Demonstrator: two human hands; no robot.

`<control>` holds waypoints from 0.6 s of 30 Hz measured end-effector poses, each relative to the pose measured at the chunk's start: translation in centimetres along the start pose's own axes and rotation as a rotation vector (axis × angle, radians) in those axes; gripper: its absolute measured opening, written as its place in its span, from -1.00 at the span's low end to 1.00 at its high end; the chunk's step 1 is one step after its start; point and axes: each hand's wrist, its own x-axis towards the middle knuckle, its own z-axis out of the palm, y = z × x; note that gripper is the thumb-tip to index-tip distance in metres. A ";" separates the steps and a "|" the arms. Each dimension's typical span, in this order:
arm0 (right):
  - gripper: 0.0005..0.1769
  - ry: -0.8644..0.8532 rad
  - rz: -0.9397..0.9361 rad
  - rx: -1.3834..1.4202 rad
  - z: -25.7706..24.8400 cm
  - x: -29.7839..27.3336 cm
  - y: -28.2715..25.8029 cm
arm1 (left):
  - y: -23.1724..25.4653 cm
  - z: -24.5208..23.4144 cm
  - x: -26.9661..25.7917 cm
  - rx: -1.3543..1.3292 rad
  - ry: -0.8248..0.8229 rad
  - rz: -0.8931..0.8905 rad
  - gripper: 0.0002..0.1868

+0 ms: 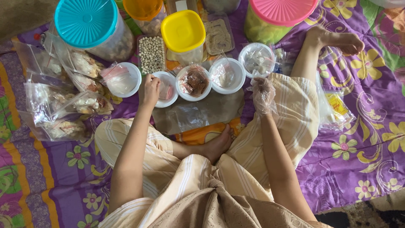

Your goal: Packaging various food items into small plastic bags while sitting on the floor

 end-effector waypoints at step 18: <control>-0.78 -0.003 -0.007 0.014 -0.2 0.0 0.9 | 1.4 -3.3 0.8 0.025 0.038 0.090 -0.88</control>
